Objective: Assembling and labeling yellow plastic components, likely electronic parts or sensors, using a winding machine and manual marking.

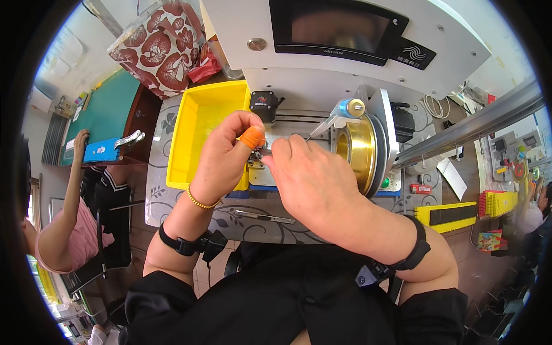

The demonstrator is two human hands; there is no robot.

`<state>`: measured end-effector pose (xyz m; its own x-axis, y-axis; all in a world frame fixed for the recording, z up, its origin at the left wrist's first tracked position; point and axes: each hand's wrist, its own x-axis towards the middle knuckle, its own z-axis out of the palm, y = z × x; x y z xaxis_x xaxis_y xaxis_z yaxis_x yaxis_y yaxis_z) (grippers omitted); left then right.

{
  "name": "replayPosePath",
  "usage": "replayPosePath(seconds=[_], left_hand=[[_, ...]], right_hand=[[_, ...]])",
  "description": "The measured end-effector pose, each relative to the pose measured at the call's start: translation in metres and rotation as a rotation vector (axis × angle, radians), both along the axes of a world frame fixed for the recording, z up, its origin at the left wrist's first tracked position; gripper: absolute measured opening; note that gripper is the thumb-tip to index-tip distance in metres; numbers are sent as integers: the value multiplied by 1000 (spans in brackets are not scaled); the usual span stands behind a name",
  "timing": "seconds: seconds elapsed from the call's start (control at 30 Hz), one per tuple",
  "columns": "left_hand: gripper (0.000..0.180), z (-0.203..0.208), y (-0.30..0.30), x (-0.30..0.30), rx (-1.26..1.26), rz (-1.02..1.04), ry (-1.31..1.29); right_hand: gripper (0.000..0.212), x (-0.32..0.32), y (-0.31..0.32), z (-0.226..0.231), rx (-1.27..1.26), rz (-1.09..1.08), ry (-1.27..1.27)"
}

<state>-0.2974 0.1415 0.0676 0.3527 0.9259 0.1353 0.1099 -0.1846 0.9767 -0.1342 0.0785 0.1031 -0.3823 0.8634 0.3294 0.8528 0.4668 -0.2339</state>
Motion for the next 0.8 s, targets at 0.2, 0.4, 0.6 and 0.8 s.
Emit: replayPosePath(seconds=[0.2,0.4,0.6,0.8], left_hand=[[5,-1,1,1,14,-4,-2],[5,0,1,1,16,-10,-7],[5,0,2,2,-6,-9,-7],[11,-7,6,-6,109,76,37]], right_hand=[[20,-1,2,4,-15,-6,-20],[21,-1,3,6,-40,-8,-62],[17,2,1,6,-73,-23,-30],[20,5,-22,17,-169,57,77]])
